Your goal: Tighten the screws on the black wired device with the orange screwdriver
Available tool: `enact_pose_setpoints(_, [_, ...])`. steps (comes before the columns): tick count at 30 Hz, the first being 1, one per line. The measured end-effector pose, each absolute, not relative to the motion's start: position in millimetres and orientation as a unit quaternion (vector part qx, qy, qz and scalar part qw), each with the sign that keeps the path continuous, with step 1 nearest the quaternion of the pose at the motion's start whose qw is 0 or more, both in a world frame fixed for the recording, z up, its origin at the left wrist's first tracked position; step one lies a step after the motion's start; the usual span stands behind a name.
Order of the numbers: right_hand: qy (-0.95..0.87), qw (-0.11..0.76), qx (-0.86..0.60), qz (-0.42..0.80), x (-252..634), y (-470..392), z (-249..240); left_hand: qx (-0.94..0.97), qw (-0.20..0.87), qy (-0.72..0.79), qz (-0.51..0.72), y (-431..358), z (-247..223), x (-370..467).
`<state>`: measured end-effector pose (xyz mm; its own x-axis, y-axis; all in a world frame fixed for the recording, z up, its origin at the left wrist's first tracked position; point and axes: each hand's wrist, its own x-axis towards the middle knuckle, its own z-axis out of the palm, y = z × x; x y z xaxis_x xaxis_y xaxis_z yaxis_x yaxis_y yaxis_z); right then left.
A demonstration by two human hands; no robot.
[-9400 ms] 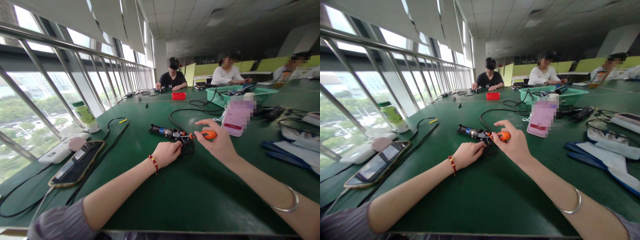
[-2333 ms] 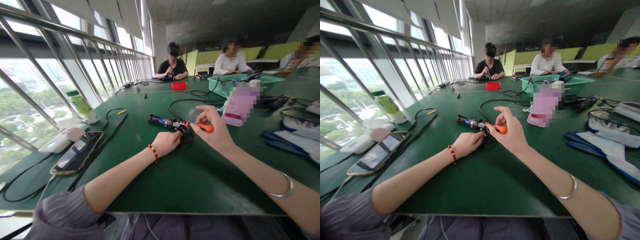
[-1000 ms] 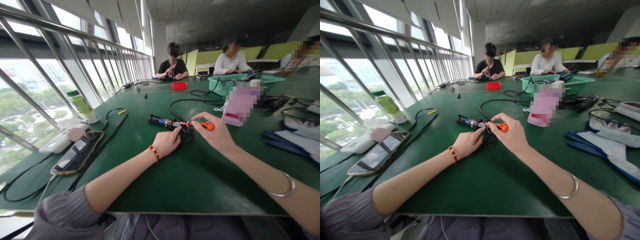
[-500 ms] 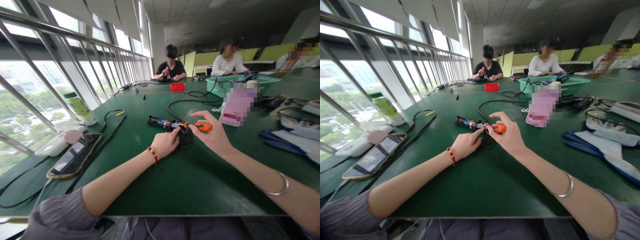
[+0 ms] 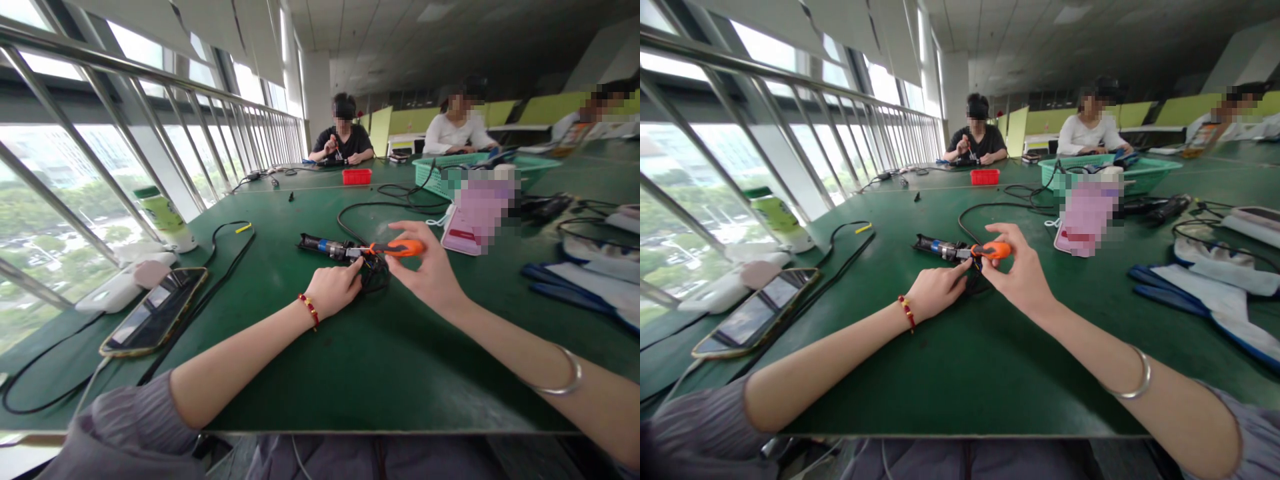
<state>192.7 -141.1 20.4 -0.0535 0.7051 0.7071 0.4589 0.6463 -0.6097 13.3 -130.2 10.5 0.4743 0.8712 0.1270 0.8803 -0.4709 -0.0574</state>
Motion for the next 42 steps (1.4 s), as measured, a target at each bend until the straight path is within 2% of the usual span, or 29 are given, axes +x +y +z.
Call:
enact_pose_setpoints(7, [-0.707, 0.529, -0.444, 0.151, 191.4, -142.4, 16.2, -0.856, 0.063, -0.511, -0.048, -128.9, 8.7, 12.4])
enact_pose_setpoints(15, [-0.698, 0.592, -0.385, 0.117, 189.5, -137.8, 11.8, -0.858, 0.063, -0.508, -0.047, -129.3, 7.9, 12.2])
enact_pose_setpoints(22, [-0.71, 0.529, -0.441, 0.148, 190.0, -143.8, 15.4, -0.86, 0.061, -0.504, -0.052, -129.8, 8.3, 12.8])
enact_pose_setpoints(27, [-0.699, 0.589, -0.394, 0.094, 190.0, -140.4, 15.4, -0.859, 0.058, -0.506, -0.048, -129.6, 8.9, 12.7])
enact_pose_setpoints(32, [-0.69, 0.542, -0.46, 0.135, 190.1, -142.8, 18.7, -0.858, 0.059, -0.507, -0.046, -129.7, 9.2, 13.5])
enact_pose_setpoints(39, [-0.689, 0.589, -0.411, 0.098, 190.6, -142.7, 19.1, -0.855, 0.063, -0.513, -0.041, -130.1, 10.2, 13.4])
enact_pose_setpoints(42, [-0.686, 0.572, -0.433, 0.121, 190.4, -143.9, 19.4, -0.858, 0.065, -0.508, -0.045, -130.0, 9.7, 12.9])
